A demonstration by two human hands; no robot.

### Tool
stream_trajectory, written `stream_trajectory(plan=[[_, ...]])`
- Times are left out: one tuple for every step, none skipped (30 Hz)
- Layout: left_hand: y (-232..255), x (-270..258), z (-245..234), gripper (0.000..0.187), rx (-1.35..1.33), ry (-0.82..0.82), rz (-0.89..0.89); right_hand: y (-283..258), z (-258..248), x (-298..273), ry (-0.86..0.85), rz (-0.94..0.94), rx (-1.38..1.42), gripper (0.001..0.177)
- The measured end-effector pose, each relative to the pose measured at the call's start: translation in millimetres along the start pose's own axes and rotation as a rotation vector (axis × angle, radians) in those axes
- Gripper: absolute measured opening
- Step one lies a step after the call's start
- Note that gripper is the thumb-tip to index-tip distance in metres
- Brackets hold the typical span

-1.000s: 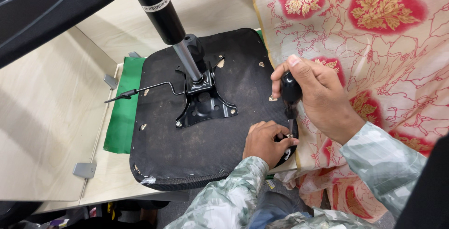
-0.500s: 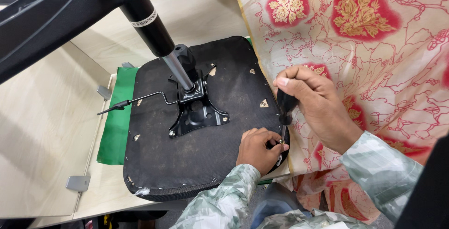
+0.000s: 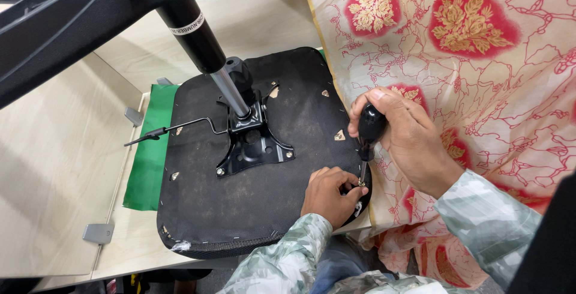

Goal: The person uses a screwdriver to tighten screws on the underside of an office chair seat, securing the seat to the gas lift mechanism. The person works methodically around the perimeter of the seat base.

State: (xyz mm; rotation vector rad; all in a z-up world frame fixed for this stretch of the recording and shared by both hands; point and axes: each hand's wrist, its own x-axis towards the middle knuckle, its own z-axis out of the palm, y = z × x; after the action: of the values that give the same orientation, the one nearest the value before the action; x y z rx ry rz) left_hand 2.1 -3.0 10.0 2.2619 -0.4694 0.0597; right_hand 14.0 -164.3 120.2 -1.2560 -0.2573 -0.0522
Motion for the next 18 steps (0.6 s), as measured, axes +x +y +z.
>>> stream_trajectory(plan=[[0.5,0.5,-0.4,0.019,0.004,0.010,0.005,1.7,-0.1,1.1,0.014,0.004,0.008,0.039],[0.9,0.1,-0.5,0.020,0.007,0.018,0.009,3.7,0.0,1.7,0.030,0.010,0.014,0.039],[1.3,-0.3,-0.7,0.020,0.009,0.027,0.014,5.5,0.2,2.4,0.046,0.017,0.021,0.039],[1.6,-0.8,-0.7,0.020,0.002,0.033,0.022,7.1,0.4,2.6,0.049,0.008,0.013,0.038],[1.7,-1.4,-1.0,0.020,-0.006,0.040,0.030,8.5,0.6,2.8,0.052,0.000,0.004,0.037],[1.7,-1.2,-1.3,0.021,-0.013,0.047,0.039,8.8,0.3,3.1,0.054,-0.010,-0.004,0.036],[1.9,-0.8,-1.4,0.022,-0.008,0.035,0.032,8.2,-0.8,3.4,0.041,-0.024,-0.040,0.029],[1.6,-0.7,-1.7,0.023,-0.001,0.023,0.023,7.8,-1.3,3.9,0.025,-0.036,-0.076,0.023],[1.6,-1.1,-1.6,0.023,0.006,0.011,0.015,7.2,-1.7,4.1,0.010,-0.048,-0.111,0.017],[1.5,-1.2,-1.9,0.024,0.005,0.008,0.024,6.1,-2.1,4.8,0.011,-0.030,-0.080,0.015],[1.4,-1.0,-2.3,0.024,0.003,0.005,0.034,4.7,-2.6,5.3,0.012,-0.012,-0.049,0.013],[1.3,-1.0,-2.7,0.024,0.004,0.002,0.044,3.8,-2.6,5.3,0.013,0.005,-0.017,0.011],[1.6,-1.4,-2.7,0.024,0.006,-0.001,0.035,2.8,-2.8,4.3,0.021,0.010,-0.026,0.011],[2.0,-1.1,-2.7,0.023,0.009,-0.004,0.027,1.4,-3.1,2.9,0.027,0.012,-0.035,0.012],[2.7,-0.7,-2.7,0.023,0.012,-0.006,0.018,0.4,-3.2,1.7,0.034,0.015,-0.045,0.012],[3.1,-0.6,-3.0,0.022,0.012,-0.010,0.000,0.2,-2.4,1.0,0.019,0.016,-0.040,0.013],[3.8,-0.4,-3.1,0.022,0.012,-0.013,-0.018,-0.2,-1.7,0.2,0.005,0.017,-0.036,0.015],[4.3,-0.1,-3.3,0.022,0.011,-0.016,-0.038,-0.3,-0.7,-0.5,-0.011,0.019,-0.033,0.016]])
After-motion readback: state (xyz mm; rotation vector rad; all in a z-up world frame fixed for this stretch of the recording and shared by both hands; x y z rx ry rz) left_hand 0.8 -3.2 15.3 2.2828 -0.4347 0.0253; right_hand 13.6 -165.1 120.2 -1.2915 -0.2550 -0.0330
